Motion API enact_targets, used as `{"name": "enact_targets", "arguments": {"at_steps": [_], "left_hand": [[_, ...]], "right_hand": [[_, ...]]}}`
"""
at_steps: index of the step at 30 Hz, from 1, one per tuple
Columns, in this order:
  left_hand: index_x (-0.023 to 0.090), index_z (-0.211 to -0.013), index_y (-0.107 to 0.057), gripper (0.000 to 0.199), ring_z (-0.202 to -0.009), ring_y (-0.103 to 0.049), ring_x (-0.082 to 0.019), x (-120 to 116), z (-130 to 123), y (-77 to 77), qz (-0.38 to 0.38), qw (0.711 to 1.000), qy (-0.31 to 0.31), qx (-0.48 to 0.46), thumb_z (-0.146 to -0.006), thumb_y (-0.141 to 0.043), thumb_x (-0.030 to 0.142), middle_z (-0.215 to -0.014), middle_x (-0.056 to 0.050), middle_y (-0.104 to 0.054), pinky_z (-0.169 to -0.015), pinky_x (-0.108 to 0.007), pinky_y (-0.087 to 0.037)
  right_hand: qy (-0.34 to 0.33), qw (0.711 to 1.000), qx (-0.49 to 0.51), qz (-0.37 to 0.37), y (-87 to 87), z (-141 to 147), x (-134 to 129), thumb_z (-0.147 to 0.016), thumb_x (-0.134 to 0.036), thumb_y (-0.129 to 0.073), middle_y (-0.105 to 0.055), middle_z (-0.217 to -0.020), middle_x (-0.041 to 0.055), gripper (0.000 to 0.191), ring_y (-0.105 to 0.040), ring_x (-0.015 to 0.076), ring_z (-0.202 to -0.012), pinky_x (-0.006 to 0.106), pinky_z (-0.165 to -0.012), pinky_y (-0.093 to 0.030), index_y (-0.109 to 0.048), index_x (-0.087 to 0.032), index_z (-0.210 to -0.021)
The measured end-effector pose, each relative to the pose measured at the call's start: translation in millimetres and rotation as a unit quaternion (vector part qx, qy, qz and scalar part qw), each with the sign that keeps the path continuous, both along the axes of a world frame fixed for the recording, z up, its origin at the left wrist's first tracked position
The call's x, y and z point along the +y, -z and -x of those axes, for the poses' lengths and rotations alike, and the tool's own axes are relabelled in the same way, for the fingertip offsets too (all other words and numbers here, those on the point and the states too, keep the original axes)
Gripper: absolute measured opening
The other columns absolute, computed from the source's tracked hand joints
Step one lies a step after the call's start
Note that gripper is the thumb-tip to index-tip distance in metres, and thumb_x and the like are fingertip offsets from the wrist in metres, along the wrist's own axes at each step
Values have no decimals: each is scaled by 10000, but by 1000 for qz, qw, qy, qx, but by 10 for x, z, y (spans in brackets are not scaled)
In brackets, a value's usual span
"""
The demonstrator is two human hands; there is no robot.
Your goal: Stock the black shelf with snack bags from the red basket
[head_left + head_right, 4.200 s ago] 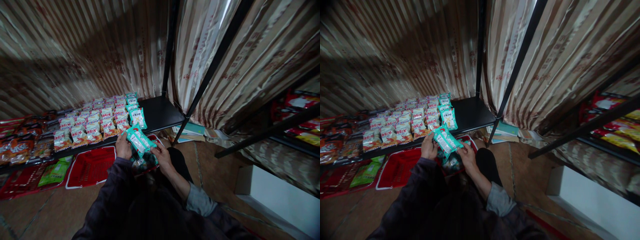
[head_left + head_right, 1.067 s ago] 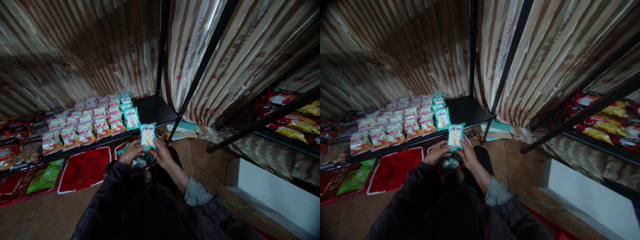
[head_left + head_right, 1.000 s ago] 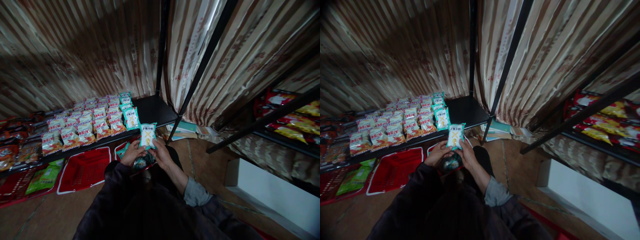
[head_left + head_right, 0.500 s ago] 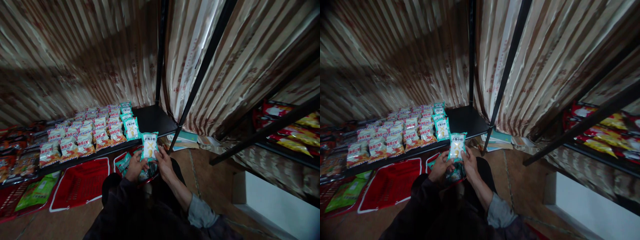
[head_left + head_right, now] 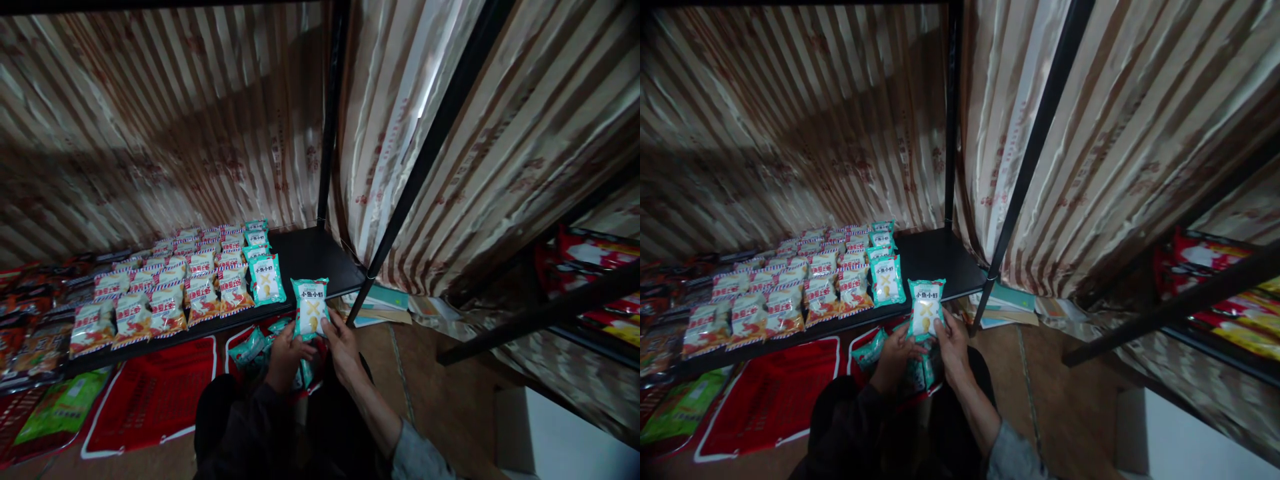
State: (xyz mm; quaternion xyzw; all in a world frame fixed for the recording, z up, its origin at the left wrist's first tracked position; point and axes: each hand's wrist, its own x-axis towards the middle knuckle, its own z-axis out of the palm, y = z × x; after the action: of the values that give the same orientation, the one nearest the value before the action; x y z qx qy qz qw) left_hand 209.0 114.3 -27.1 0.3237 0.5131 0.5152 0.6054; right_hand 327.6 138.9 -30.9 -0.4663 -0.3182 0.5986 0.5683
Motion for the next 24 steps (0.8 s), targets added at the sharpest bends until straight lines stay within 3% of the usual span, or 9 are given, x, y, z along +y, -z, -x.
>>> {"name": "enact_targets", "arguments": {"at_steps": [6, 11, 16, 20, 24], "left_hand": [[75, -1204, -468, 643, -550, -627, -146, 213, -43, 78, -14, 999, -24, 17, -673, -628, 401, -806, -85, -667, -482, -240, -471], [93, -1173, -500, 508, -542, -634, -136, 436, -61, 41, -16, 998, -55, 40, -734, -601, 329, -845, -89, -676, -487, -231, -482], [114, -1151, -520, 354, -553, -649, -130, 759, -37, -164, -17, 995, -72, 68, -810, -538, 208, -791, -60, -676, -475, -201, -480], [106, -1170, -503, 319, -569, -659, -125, 1123, -11, -404, -13, 991, -90, 93, -856, -455, 134, -736, -56, -668, -492, -187, -488], [110, -1144, -527, 307, -702, -676, -135, 1527, -3, -599, -48, 980, -138, 135, -861, -407, 104, -915, -113, -680, -574, -206, -525]], "right_hand": [[-1, 1000, -17, -15, 61, -4, 231, -635, -504, -725, -688, -1054, 65, 682, -661, 226, -851, 312, -666, -550, -572, -213, -1232], [10, 1000, -18, -19, -52, 38, 427, -632, -510, -724, -688, -1062, 66, 692, -653, 236, -904, 315, -694, -551, -569, -218, -1240], [-21, 997, -23, -65, -193, 80, 748, -695, -509, -685, -650, -1165, 68, 659, -622, 241, -1014, 356, -827, -524, -537, -224, -1271], [-26, 987, -95, -130, -297, 127, 1174, -676, -470, -714, -635, -1197, 64, 676, -592, 237, -1072, 381, -954, -453, -534, -204, -1271], [-15, 980, -108, -168, -451, 219, 1664, -663, -456, -715, -640, -1188, 54, 634, -594, 229, -1061, 377, -957, -448, -573, -195, -1224]]}}
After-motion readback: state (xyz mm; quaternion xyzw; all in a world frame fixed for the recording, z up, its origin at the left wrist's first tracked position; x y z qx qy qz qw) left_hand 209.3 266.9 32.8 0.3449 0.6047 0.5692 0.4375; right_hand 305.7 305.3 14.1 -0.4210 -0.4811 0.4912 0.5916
